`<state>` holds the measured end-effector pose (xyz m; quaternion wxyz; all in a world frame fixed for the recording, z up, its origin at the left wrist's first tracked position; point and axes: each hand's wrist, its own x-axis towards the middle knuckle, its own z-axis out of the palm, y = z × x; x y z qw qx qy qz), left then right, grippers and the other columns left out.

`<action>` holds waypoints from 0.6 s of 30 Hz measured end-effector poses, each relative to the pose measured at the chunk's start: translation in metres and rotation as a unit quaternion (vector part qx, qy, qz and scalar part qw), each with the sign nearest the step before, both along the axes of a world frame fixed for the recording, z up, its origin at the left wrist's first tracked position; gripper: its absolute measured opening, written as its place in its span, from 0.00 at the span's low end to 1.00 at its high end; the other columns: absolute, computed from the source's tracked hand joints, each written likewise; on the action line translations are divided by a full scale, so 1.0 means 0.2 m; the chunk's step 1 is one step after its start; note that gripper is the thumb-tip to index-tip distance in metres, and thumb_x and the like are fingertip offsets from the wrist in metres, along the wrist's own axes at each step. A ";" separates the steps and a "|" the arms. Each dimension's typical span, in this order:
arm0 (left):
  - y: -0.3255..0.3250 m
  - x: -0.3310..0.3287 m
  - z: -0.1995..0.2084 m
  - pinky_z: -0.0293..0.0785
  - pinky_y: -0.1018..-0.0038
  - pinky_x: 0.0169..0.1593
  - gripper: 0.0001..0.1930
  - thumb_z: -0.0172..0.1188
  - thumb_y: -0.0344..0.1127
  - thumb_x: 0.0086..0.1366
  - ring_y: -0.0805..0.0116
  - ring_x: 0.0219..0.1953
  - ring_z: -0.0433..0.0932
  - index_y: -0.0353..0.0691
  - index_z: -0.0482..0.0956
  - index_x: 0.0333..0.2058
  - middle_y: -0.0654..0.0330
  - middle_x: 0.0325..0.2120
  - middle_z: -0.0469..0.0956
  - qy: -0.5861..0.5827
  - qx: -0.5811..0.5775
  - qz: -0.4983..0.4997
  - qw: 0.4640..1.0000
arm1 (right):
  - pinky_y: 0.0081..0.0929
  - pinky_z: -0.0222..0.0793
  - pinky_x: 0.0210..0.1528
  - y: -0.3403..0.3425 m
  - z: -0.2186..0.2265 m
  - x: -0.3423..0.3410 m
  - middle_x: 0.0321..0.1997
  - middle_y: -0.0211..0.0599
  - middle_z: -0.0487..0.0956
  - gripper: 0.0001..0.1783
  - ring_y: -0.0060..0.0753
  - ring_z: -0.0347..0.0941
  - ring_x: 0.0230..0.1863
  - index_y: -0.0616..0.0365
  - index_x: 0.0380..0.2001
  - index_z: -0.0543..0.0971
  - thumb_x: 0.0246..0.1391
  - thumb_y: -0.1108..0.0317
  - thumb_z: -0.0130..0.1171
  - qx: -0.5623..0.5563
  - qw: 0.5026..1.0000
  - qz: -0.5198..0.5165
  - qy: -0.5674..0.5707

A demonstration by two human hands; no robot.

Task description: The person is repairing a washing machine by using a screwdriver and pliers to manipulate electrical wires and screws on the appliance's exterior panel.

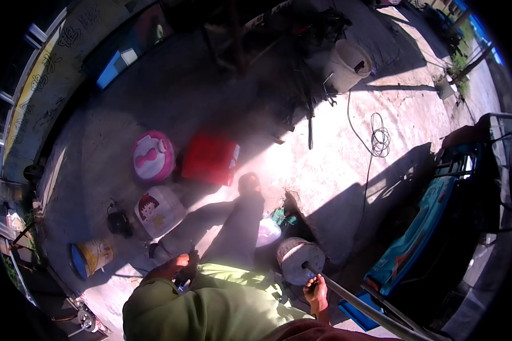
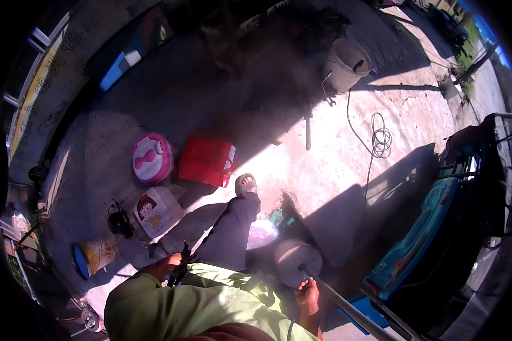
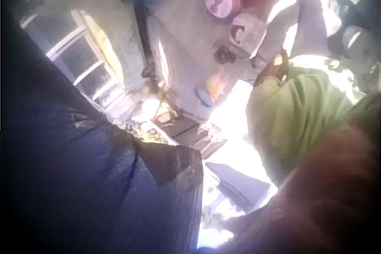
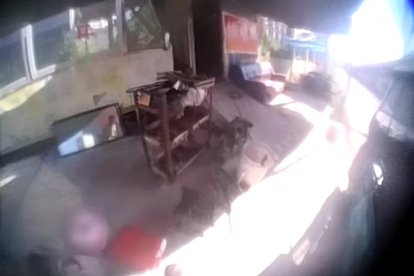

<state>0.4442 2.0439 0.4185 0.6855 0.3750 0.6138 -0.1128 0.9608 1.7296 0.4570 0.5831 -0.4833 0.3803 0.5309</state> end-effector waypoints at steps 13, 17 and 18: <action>1.51 0.78 0.65 0.74 0.68 0.29 0.11 0.62 0.39 0.57 0.65 0.25 0.79 0.37 0.81 0.32 0.58 0.24 0.80 0.053 -0.050 0.062 0.995 | 0.28 0.70 0.33 1.66 0.99 0.70 0.28 0.33 0.79 0.13 0.35 0.74 0.29 0.51 0.29 0.77 0.62 0.56 0.55 0.039 0.998 0.032 -0.038; 1.57 0.76 0.67 0.75 0.67 0.29 0.10 0.62 0.38 0.57 0.64 0.24 0.79 0.36 0.78 0.29 0.58 0.23 0.79 0.048 -0.047 0.071 0.995 | 0.33 0.70 0.34 1.96 1.04 0.84 0.25 0.33 0.75 0.10 0.37 0.73 0.31 0.53 0.26 0.75 0.57 0.62 0.62 0.122 0.990 -0.064 -0.011; 1.58 0.73 0.64 0.75 0.67 0.29 0.10 0.62 0.38 0.57 0.64 0.24 0.78 0.36 0.78 0.29 0.58 0.24 0.79 0.066 -0.043 0.060 0.995 | 0.34 0.69 0.33 2.02 1.04 0.91 0.24 0.34 0.73 0.11 0.37 0.73 0.31 0.53 0.24 0.74 0.57 0.63 0.61 0.145 0.989 -0.023 0.011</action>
